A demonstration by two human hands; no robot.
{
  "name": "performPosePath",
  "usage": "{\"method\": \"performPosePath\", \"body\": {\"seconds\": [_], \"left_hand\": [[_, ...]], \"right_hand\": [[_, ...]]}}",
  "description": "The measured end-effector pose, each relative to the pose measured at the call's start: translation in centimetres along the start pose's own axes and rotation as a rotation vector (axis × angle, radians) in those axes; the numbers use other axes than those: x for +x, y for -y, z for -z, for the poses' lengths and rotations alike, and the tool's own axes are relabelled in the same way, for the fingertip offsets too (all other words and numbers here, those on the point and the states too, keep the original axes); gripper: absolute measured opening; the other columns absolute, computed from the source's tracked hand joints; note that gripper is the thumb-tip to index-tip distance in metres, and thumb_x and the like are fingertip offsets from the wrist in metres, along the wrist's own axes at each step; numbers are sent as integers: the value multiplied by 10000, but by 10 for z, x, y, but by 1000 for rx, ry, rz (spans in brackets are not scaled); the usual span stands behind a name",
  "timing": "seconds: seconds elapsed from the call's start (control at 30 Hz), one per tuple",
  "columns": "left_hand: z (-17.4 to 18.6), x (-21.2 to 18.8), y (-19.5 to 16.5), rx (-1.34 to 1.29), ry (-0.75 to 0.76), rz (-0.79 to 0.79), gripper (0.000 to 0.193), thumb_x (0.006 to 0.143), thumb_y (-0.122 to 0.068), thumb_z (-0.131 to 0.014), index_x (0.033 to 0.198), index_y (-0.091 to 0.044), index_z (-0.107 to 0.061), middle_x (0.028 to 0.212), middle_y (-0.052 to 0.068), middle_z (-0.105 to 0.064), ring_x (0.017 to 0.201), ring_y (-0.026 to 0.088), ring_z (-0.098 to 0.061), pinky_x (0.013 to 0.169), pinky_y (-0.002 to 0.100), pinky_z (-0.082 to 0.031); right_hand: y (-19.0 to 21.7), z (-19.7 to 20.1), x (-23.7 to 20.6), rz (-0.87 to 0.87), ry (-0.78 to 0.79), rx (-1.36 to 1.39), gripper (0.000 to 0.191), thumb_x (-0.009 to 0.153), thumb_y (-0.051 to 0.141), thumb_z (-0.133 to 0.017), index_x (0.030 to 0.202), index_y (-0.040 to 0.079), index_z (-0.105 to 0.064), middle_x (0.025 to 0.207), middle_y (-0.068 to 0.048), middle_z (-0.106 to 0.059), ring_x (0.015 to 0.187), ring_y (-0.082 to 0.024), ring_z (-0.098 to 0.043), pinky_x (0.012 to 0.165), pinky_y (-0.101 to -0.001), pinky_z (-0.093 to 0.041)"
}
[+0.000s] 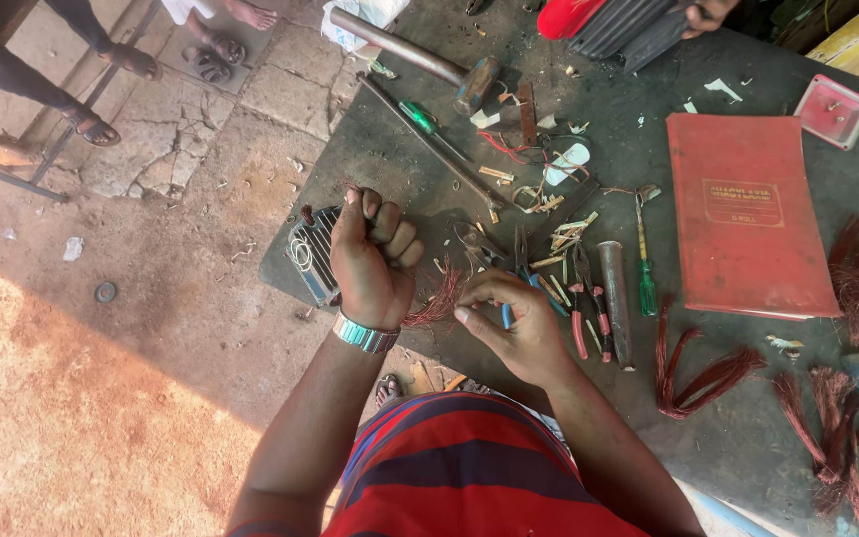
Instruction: The person works at a cluttered workbench, stripping and twisting copper wires, then inserting them into a motor stator. They use pliers to tuck wires into slots and adjust the stator while another person assists with a hammer. The person continues to manipulate wire bundles and place them into the stator throughout the clip.
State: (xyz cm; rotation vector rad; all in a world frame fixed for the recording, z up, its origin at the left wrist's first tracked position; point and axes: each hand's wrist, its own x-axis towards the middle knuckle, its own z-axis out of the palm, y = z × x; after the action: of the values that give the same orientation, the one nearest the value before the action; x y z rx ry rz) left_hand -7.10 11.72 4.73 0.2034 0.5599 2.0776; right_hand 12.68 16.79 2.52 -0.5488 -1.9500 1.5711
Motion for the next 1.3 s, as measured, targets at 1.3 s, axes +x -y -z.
{"method": "performPosePath", "body": {"seconds": [1.3], "left_hand": [[34,-16,38,872,-4,-348,369,1130,-308,-393,815,-125,-447,617,-67,-402,446,26,-333,372,209,-275]], "right_hand": [[-17,7,-16,-500,28,772,74,916,103,-634,897,31,-626,863,-28,-592,651,-65,-475,543,-227,-372]]}}
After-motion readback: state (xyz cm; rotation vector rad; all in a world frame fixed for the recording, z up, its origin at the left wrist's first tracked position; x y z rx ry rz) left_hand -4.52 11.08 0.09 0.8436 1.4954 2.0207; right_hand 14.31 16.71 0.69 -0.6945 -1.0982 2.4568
